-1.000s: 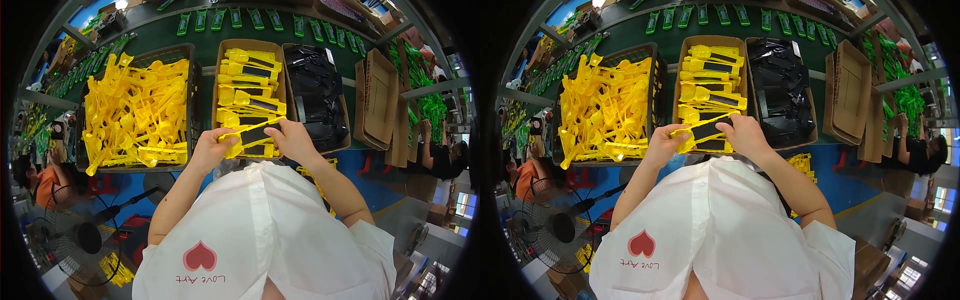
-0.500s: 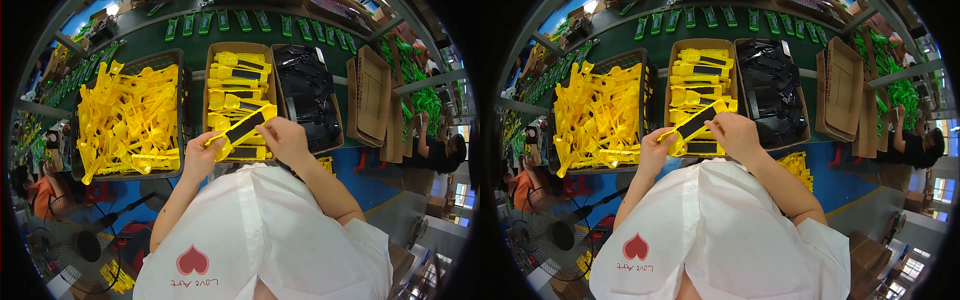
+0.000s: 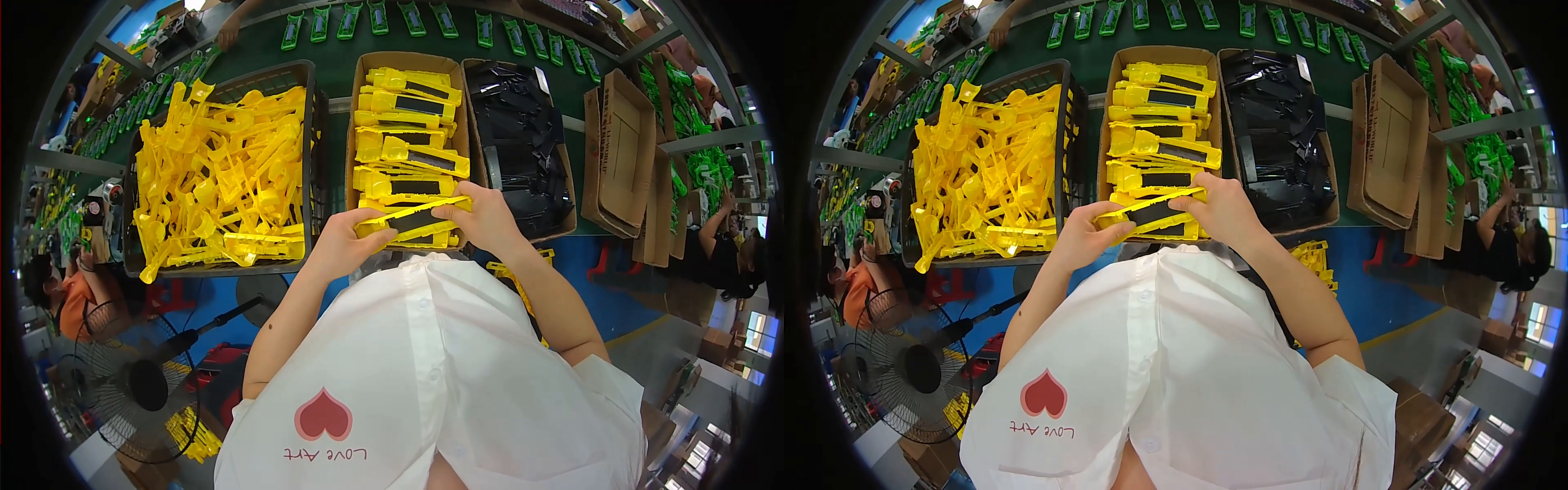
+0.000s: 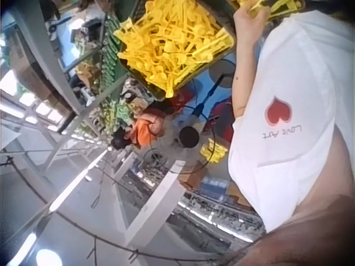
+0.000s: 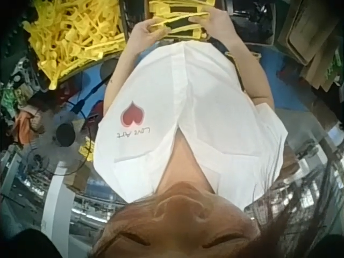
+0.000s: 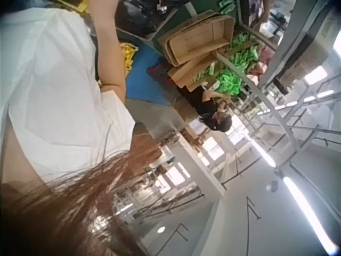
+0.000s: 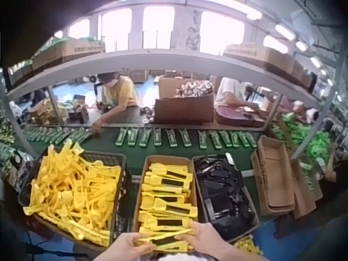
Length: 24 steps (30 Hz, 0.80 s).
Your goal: Assembling solar light components by attaching black panels into yellow plastic frames.
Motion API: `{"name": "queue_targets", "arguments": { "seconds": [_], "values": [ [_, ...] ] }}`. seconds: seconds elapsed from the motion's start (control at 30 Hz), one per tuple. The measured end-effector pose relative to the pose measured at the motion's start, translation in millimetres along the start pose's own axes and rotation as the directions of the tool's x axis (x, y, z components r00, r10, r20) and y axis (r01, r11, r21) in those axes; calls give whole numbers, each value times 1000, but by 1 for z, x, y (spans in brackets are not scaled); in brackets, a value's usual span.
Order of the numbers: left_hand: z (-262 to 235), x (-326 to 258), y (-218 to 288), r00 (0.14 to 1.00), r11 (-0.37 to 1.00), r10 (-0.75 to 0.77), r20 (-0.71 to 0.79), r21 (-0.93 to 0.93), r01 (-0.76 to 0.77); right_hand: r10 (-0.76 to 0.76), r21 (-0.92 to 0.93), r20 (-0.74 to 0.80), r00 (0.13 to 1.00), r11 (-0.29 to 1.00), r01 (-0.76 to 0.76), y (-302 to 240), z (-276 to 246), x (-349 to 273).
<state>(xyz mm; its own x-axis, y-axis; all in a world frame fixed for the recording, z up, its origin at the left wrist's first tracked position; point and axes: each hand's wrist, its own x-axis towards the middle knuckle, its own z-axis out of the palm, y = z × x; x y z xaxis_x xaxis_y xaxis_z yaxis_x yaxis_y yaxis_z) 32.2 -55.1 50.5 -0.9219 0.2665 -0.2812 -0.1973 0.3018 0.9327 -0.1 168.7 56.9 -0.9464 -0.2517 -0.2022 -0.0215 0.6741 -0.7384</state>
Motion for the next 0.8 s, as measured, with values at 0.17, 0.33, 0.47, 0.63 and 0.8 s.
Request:
{"name": "queue_targets", "arguments": {
  "seconds": [0.17,0.33,0.47,0.63,0.8],
  "values": [
    [16,19,22,990,673,119,77,727,-138,153,162,214,965,968,-190,-14,-3,-5],
    [36,33,18,968,754,251,21,623,-209,129,542,200,971,812,-219,-11,-2,-15],
    [28,63,6,957,663,258,135,695,-277,112,651,247,962,716,-251,24,16,-8],
    [13,91,-14,844,363,488,222,828,-427,201,135,158,967,965,-223,45,-2,-9],
    [15,94,-35,882,431,436,179,819,-379,293,179,167,942,930,-321,69,-5,-13]
  ]
}}
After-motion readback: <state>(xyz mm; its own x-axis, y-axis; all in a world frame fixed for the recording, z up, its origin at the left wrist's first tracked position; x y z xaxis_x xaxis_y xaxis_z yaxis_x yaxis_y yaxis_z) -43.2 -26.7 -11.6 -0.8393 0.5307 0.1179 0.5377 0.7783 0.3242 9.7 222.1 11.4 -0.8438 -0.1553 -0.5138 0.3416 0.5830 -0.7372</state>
